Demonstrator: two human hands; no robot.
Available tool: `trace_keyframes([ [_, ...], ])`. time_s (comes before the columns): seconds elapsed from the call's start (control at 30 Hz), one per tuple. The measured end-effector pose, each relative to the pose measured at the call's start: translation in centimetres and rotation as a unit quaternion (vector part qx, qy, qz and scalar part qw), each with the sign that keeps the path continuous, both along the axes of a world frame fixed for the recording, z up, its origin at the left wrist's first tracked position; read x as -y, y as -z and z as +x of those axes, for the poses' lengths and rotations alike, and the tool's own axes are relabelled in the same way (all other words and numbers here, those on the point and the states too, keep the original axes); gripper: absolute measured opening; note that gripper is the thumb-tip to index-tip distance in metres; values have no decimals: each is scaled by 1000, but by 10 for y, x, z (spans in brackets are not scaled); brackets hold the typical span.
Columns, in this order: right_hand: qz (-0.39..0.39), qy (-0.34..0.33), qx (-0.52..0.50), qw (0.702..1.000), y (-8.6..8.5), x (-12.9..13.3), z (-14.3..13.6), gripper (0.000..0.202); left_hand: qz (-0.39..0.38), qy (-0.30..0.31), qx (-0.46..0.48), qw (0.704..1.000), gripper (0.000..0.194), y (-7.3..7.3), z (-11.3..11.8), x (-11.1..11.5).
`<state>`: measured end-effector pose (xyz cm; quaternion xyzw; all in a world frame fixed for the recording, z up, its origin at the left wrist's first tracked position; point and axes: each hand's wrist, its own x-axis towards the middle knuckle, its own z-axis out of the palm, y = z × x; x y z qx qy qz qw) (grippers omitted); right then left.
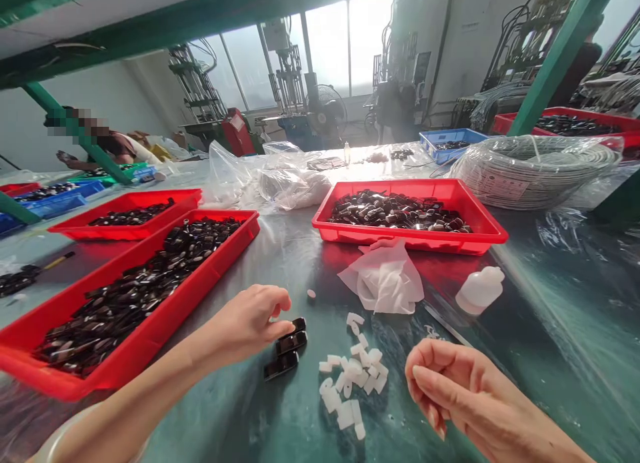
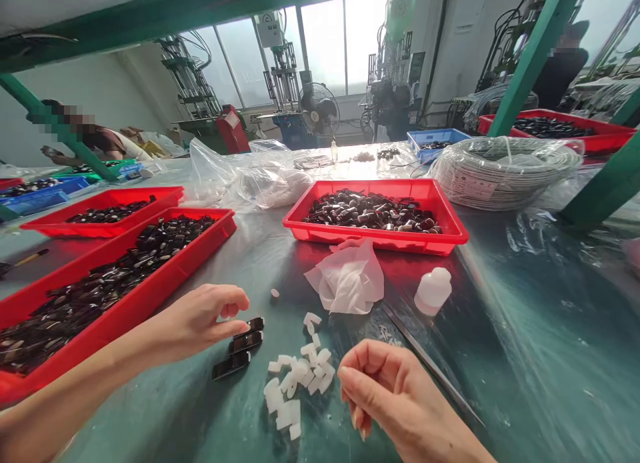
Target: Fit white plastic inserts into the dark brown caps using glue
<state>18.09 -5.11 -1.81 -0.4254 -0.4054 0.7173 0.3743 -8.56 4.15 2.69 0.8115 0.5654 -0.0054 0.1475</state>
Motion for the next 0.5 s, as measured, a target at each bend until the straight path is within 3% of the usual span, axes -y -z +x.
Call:
trace_keyframes([
  [0.17,10,16,29,999,0,1,-3,30,-58,-21,24,998,13,10,-9,14],
  [0.33,31,28,79,996,-1,1,-5,25,-41,-9,162,986,9,-2,13,18],
  [0.43,75,62,95,991,3,2,-7,24,-135,11,246,960,9,-11,37,27],
  [0.5,108,60,113,986,7,3,-8,25,-227,23,305,925,8,-14,54,34],
])
